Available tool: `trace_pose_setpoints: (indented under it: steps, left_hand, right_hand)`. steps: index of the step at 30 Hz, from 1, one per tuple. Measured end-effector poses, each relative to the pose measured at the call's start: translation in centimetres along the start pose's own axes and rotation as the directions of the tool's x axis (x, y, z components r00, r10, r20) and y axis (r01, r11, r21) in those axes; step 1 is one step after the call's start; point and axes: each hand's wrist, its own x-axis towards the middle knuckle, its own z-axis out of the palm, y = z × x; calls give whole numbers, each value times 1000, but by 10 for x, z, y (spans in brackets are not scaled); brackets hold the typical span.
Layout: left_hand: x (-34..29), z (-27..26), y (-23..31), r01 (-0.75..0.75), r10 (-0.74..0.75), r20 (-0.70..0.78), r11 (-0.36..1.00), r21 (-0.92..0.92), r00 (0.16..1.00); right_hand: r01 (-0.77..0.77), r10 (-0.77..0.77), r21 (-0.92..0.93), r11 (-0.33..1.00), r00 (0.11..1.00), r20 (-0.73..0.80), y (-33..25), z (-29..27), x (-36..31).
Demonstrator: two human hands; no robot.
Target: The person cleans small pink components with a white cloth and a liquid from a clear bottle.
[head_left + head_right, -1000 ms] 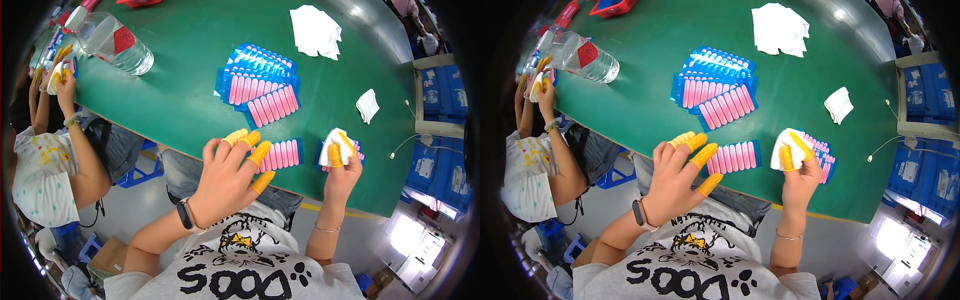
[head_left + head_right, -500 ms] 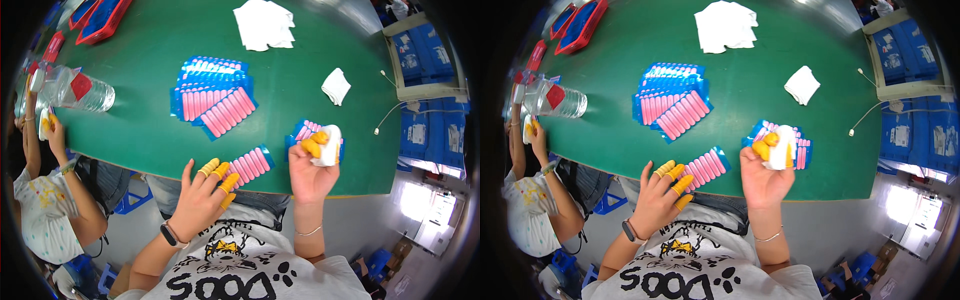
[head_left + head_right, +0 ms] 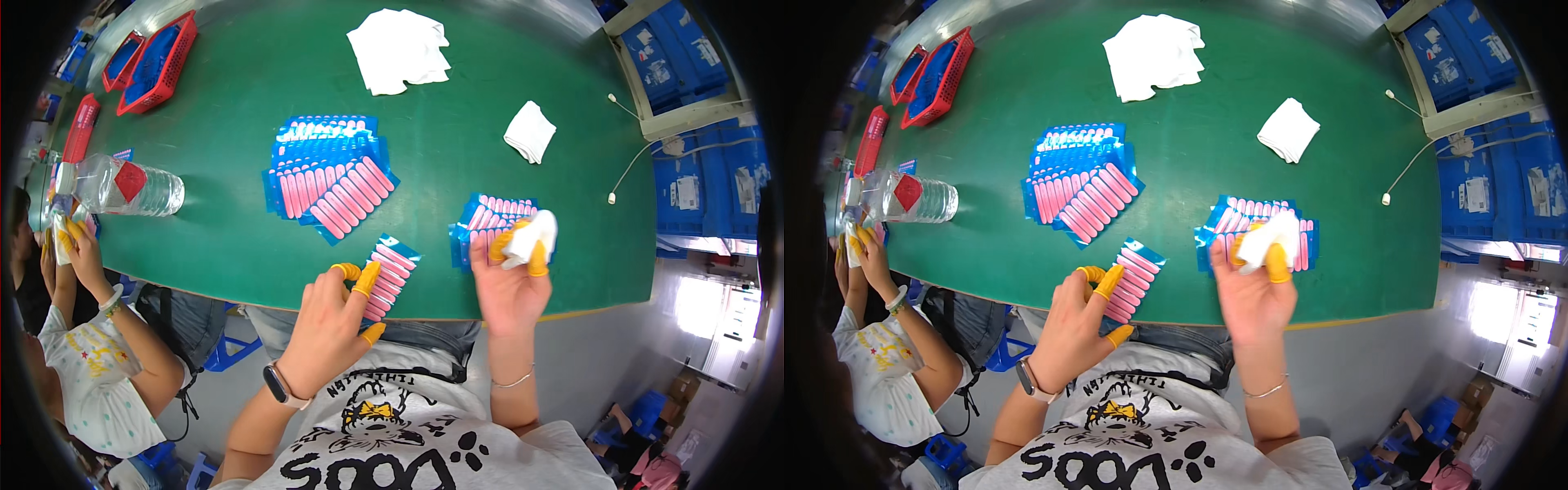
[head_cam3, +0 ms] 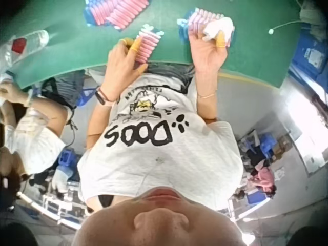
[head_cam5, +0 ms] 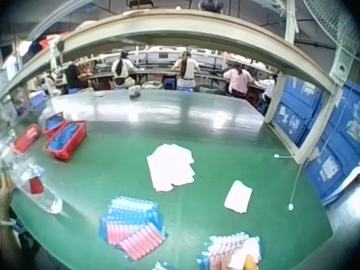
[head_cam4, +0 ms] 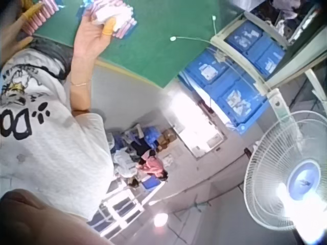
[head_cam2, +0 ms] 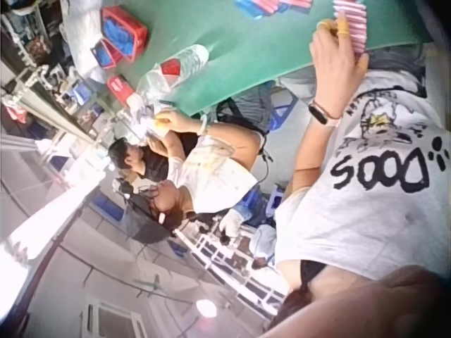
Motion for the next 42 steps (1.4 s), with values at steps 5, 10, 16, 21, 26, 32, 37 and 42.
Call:
trace_pose_setpoints:
  steps: [5,10,16,21,26,32,37,42]
  left_hand:
    - [-15,25,7,-33,54,-103,979,199,993]
    - [-26,30,-2,-24,63,-215,984,179,975]
    - [-7,8,-8,23,-107,-428,980,-195,897]
    - [33,19,-2,-113,53,-591,992,-64,805]
    - [70,16,20,-175,160,-582,984,31,797]
    - [96,40,52,-578,660,-299,750,323,689]
    - [121,68,66,-645,694,3,668,371,720]
    - [106,72,89,-447,462,29,838,312,886]
  right_hand:
    - [99,-85,-66,993,978,191,-32,-1,11]
    - [-60,97,-142,988,959,268,-15,2,9]
    - [-49,40,43,998,980,196,-8,0,0]
    - [-362,329,165,918,924,197,48,4,-38]
    - [-165,156,5,986,943,295,31,1,-51]
    - [145,-157,75,987,968,193,-16,-14,-10]
    - [495,-472,-271,826,869,147,-62,-29,17]
    - [681,-711,-450,578,691,132,-100,-55,12]
